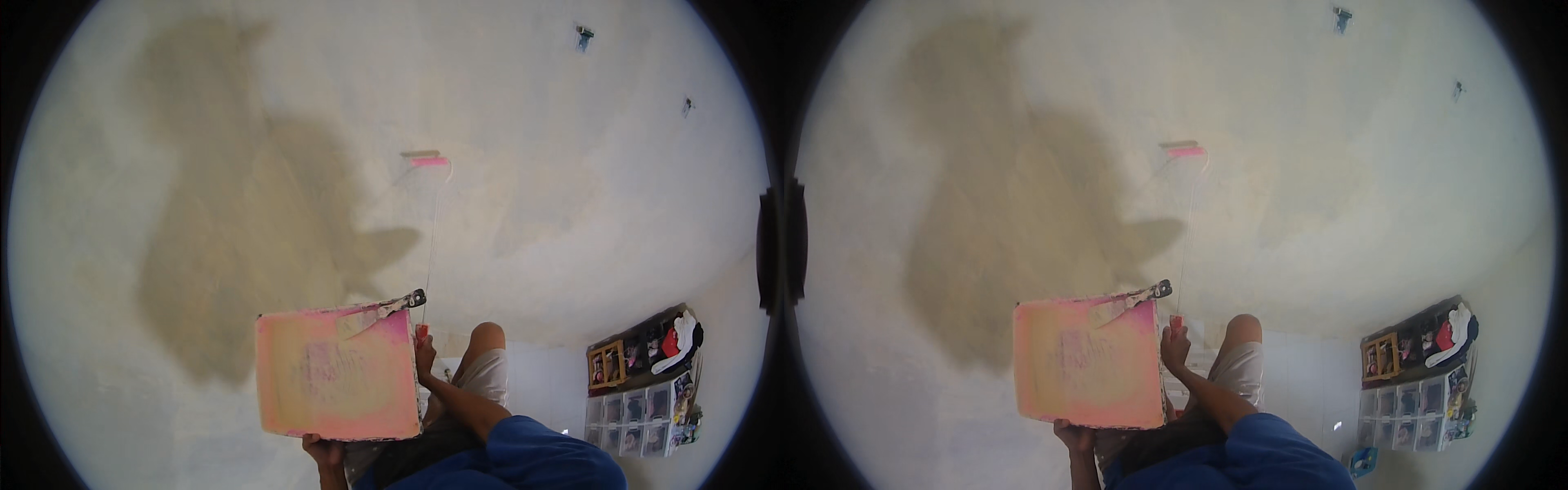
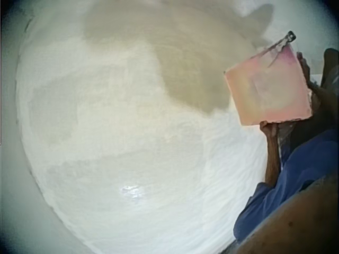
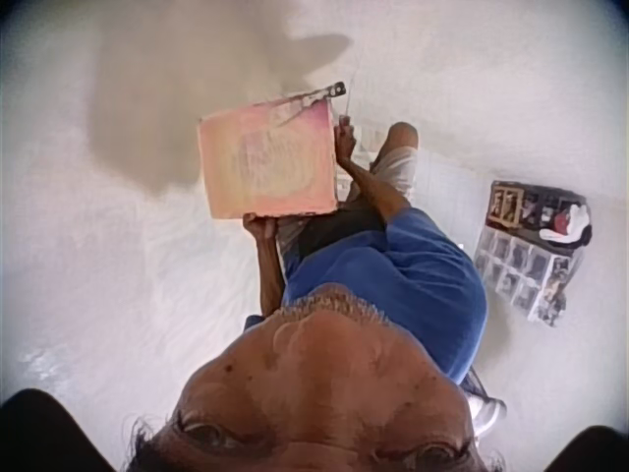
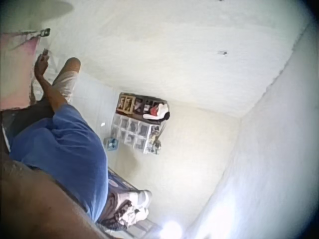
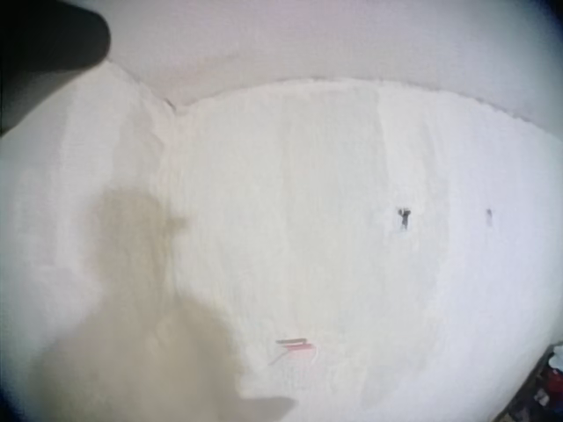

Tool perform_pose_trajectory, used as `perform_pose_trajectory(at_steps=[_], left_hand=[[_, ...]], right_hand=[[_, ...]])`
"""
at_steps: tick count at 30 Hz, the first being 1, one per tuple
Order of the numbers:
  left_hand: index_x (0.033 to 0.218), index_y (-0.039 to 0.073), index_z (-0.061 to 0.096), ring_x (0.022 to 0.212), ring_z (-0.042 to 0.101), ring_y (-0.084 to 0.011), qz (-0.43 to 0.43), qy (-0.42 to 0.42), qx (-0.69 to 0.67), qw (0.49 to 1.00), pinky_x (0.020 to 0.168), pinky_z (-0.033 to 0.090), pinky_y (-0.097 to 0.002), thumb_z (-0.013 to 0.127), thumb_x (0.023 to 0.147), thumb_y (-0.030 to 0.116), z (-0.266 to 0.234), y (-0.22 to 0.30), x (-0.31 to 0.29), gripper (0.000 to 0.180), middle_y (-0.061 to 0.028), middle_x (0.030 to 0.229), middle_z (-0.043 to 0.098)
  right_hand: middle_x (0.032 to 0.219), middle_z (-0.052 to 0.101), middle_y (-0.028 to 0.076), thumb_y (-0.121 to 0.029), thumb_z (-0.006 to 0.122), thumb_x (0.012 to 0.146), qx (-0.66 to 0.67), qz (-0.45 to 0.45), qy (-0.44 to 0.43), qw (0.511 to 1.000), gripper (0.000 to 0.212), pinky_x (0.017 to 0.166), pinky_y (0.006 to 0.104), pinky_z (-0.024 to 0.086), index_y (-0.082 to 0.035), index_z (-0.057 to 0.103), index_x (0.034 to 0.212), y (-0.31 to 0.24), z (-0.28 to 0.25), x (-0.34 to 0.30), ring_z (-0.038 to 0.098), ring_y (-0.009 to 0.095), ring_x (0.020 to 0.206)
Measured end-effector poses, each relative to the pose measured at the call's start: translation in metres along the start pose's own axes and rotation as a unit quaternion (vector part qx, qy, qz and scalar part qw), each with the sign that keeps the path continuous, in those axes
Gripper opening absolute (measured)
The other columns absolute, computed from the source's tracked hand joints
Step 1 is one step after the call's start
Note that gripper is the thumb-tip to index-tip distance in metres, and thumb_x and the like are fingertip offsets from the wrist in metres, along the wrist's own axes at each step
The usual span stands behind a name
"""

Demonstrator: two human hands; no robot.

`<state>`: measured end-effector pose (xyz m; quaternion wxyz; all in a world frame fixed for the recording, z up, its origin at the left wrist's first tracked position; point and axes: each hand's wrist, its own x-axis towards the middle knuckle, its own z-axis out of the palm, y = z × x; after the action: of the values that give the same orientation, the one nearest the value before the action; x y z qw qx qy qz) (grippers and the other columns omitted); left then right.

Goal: The person uses a roller to apply pink paint onto a light-colored wall while holding a tray and a putty knife in their other hand.

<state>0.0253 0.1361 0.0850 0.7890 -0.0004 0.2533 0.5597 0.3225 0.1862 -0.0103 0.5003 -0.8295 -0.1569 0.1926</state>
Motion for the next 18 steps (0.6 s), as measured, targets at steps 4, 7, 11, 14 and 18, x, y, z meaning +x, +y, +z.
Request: perform_pose_trajectory(at_steps=[4, 7, 11, 14, 18], left_hand=[[0.071, 0.007, 0.052, 0.069, 0.054, -0.0158, 0.015, 0.04, 0.028, 0.999, 0.077, 0.049, -0.0326, 0.053, 0.062, 0.005, 0.002, -0.004, 0.006, 0.01, 0.0002, 0.069, 0.054], [0.077, 0.005, 0.054, 0.075, 0.056, -0.019, 0.016, -0.003, 0.01, 1.0, 0.082, 0.049, -0.0349, 0.053, 0.061, 0.005, -0.013, 0.002, 0.003, 0.017, -0.0023, 0.076, 0.057], [0.078, 0.005, 0.054, 0.076, 0.056, -0.0197, 0.015, 0.065, 0.04, 0.997, 0.084, 0.049, -0.0365, 0.053, 0.06, 0.007, 0.038, -0.016, 0.006, 0.018, -0.0028, 0.077, 0.057], [0.076, 0.006, 0.054, 0.074, 0.055, -0.0186, 0.031, 0.089, 0.038, 0.995, 0.082, 0.048, -0.0361, 0.053, 0.06, 0.007, 0.017, -0.006, 0.0, 0.017, -0.0017, 0.073, 0.057], [0.073, 0.007, 0.053, 0.072, 0.054, -0.0181, 0.021, 0.027, 0.016, 0.999, 0.081, 0.048, -0.035, 0.052, 0.06, 0.007, -0.004, -0.003, 0.004, 0.013, -0.0012, 0.072, 0.056]], right_hand=[[0.075, 0.06, 0.028, -0.031, 0.051, 0.09, 0.015, -0.089, 0.005, 0.996, 0.036, 0.064, 0.0541, 0.044, 0.004, 0.044, 0.092, -0.025, 0.0, 0.035, 0.06, 0.048, 0.072], [0.073, 0.059, 0.028, -0.027, 0.051, 0.091, 0.016, -0.111, 0.002, 0.994, 0.032, 0.061, 0.0533, 0.044, 0.003, 0.042, 0.094, -0.051, 0.012, 0.053, 0.06, 0.048, 0.07], [0.071, 0.06, 0.027, -0.025, 0.052, 0.092, 0.015, -0.187, 0.027, 0.982, 0.028, 0.057, 0.0514, 0.045, 0.001, 0.042, 0.093, -0.04, 0.027, 0.106, 0.06, 0.046, 0.068], [0.07, 0.059, 0.027, -0.03, 0.052, 0.093, 0.105, -0.211, 0.063, 0.97, 0.032, 0.057, 0.0523, 0.045, 0.001, 0.045, 0.094, -0.129, 0.031, 0.105, 0.06, 0.047, 0.067], [0.069, 0.059, 0.027, -0.031, 0.051, 0.093, 0.111, -0.243, 0.062, 0.962, 0.034, 0.056, 0.0517, 0.044, 0.002, 0.046, 0.096, -0.209, 0.012, 0.139, 0.06, 0.047, 0.066]])
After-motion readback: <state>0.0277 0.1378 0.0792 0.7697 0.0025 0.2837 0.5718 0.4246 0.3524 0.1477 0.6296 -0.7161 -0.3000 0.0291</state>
